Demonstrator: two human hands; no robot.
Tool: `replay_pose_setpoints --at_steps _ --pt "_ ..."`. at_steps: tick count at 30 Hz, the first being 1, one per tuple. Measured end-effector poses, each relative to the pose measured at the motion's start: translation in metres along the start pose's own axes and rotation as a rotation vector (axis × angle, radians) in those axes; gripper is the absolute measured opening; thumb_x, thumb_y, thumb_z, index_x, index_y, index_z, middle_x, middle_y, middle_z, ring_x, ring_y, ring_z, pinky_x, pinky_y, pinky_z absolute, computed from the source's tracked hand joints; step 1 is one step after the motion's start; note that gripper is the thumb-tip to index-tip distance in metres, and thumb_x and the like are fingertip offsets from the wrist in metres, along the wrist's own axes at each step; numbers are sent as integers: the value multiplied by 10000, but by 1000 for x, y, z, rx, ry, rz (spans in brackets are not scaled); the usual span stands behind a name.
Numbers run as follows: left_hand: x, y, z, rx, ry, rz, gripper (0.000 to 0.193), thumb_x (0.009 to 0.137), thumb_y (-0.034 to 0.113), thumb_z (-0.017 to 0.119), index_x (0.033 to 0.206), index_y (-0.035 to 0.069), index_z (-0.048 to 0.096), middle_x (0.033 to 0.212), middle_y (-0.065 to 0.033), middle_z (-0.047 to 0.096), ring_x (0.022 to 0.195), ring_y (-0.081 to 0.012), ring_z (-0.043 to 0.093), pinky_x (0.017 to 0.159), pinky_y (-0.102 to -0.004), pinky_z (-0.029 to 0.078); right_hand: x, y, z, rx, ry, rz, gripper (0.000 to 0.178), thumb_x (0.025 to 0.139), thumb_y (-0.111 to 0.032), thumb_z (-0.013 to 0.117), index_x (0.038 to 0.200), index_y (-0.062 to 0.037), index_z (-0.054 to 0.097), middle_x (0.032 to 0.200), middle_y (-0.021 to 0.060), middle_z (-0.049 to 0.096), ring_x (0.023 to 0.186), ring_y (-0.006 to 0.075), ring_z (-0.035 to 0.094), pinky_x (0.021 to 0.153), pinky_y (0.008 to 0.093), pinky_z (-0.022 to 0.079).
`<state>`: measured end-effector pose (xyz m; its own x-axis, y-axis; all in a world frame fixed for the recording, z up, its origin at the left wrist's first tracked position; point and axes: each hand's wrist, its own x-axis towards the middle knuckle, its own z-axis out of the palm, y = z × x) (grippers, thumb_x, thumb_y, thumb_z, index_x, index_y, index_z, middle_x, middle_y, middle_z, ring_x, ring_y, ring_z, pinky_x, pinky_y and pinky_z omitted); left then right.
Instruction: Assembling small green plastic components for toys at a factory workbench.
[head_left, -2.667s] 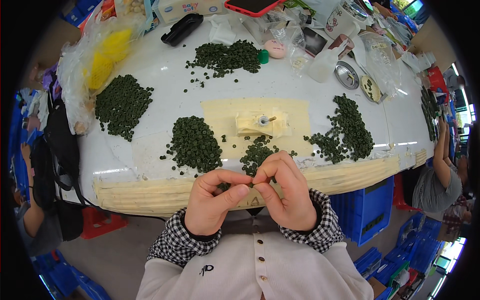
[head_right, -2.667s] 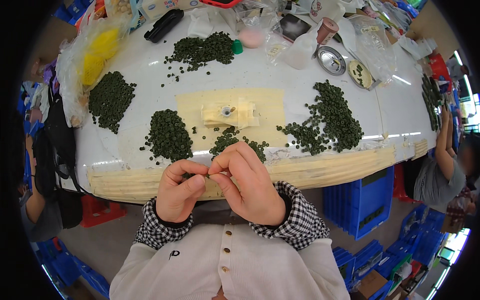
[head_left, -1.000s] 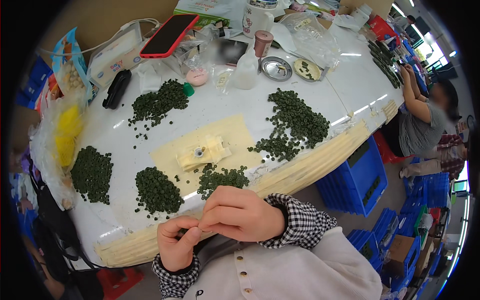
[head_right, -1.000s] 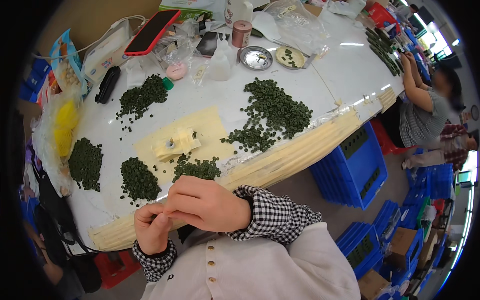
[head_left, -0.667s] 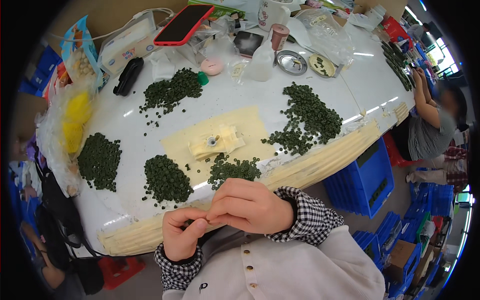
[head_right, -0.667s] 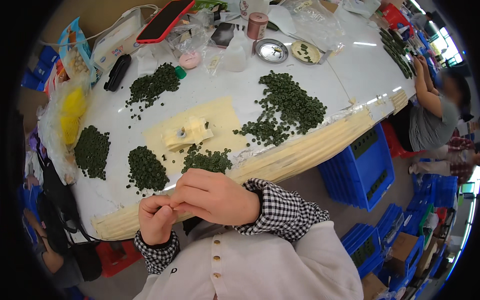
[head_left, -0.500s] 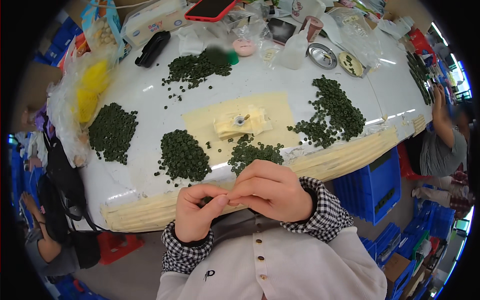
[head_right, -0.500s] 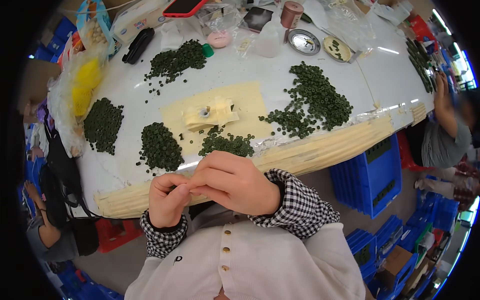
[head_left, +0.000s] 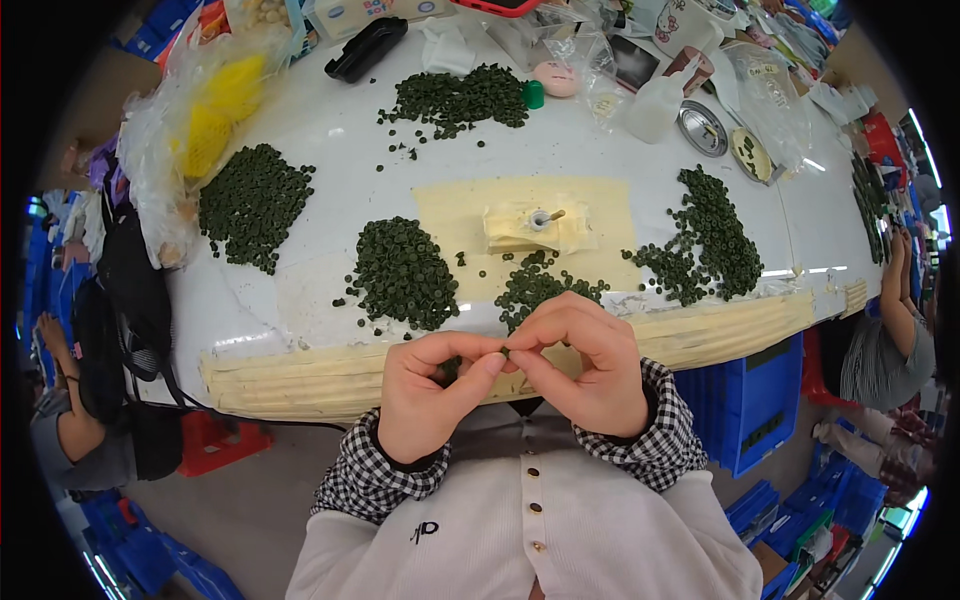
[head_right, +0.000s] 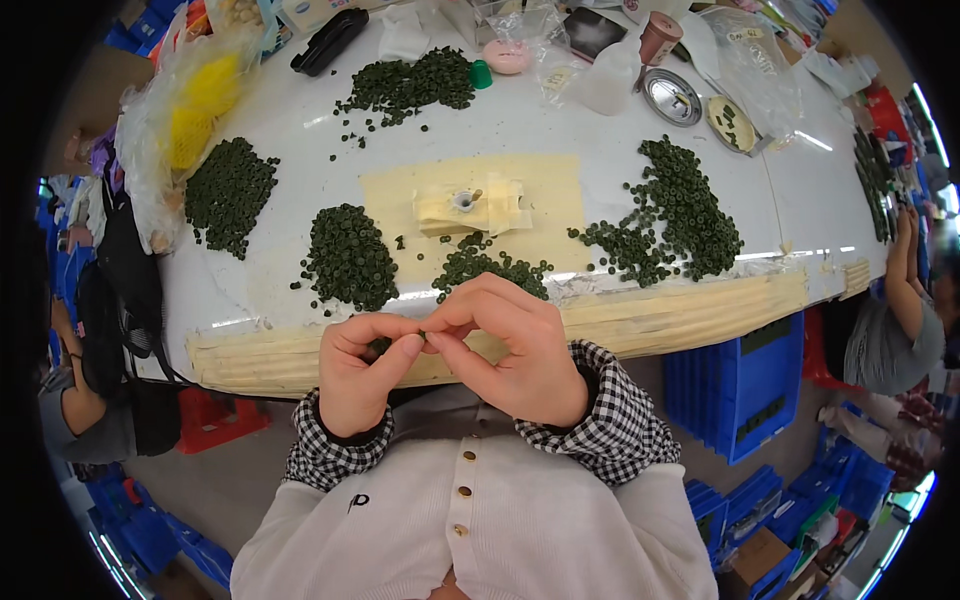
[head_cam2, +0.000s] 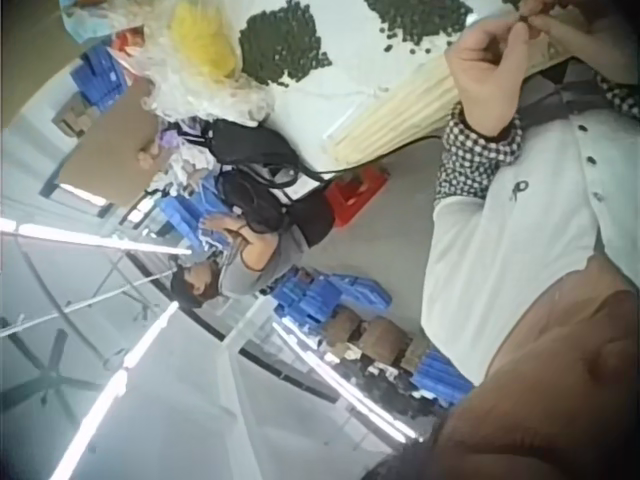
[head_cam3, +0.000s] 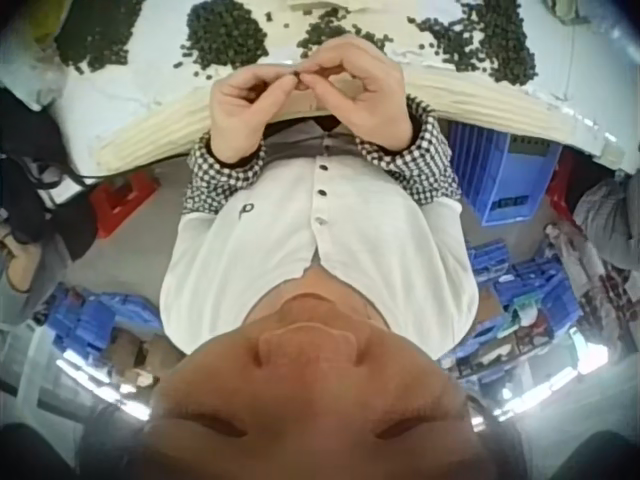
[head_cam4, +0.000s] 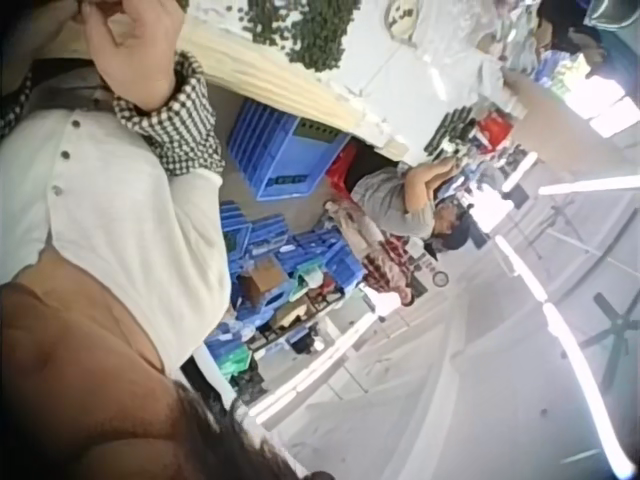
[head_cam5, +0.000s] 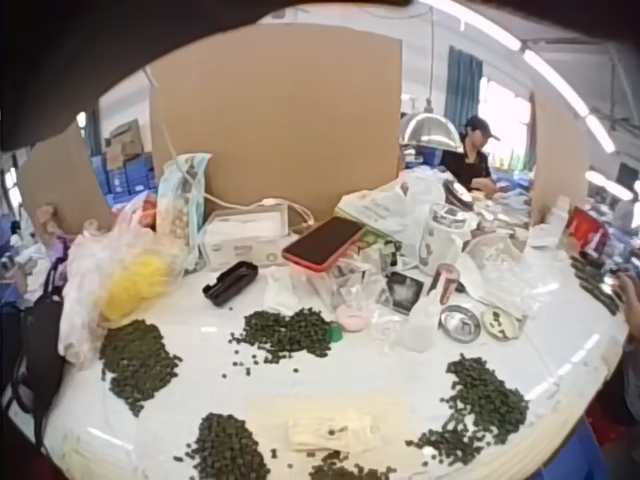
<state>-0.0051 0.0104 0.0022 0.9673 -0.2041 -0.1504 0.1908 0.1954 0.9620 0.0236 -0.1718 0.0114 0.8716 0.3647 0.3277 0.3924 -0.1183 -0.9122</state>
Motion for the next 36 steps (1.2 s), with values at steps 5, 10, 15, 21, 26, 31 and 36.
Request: replay_pose_setpoints --at_steps 5,10,15,21,26,31,36 --pt "-1 -5 -1 54 10 48 117 851 11 621 953 -25 666 811 -19 678 621 -4 441 555 -164 363 -4 3 4 175 23 107 129 768 70 619 893 39 613 864 109 595 754 150 634 672 235 520" --pt "-1 -6 0 59 20 54 119 847 8 624 954 -22 665 814 -18 677 624 -3 438 557 -164 361 -4 3 6 222 37 155 116 775 58 615 889 39 603 871 110 592 759 145 636 674 234 522" --pt "-1 -5 2 60 17 63 124 845 5 625 961 -19 662 828 -19 675 628 -5 440 565 -165 365 -4 2 4 178 29 137 111 773 59 615 882 40 601 869 104 591 748 145 635 673 233 523" --pt "-2 -6 3 93 61 71 115 834 -6 628 943 -26 657 751 17 618 620 -6 431 555 -162 358 -2 -2 2 40 12 75 116 762 61 624 875 41 604 858 103 589 735 144 630 657 235 523" --pt "-2 -2 3 114 80 45 98 821 -17 627 915 -32 651 721 30 582 616 -7 431 550 -164 357 0 -3 5 -41 29 20 127 749 63 633 870 33 607 836 101 586 712 153 626 632 241 515" --pt "-2 -3 4 137 94 72 80 817 -28 622 891 -34 649 735 24 589 629 -12 444 558 -167 367 -3 -1 7 -44 54 1 113 755 52 631 861 23 604 821 94 580 693 154 619 619 238 507" --pt "-2 -3 3 79 120 12 71 819 -32 619 883 -31 652 769 5 618 649 -18 463 568 -172 383 -3 -1 8 55 77 51 103 760 43 628 859 21 608 821 90 589 705 155 613 627 244 498"
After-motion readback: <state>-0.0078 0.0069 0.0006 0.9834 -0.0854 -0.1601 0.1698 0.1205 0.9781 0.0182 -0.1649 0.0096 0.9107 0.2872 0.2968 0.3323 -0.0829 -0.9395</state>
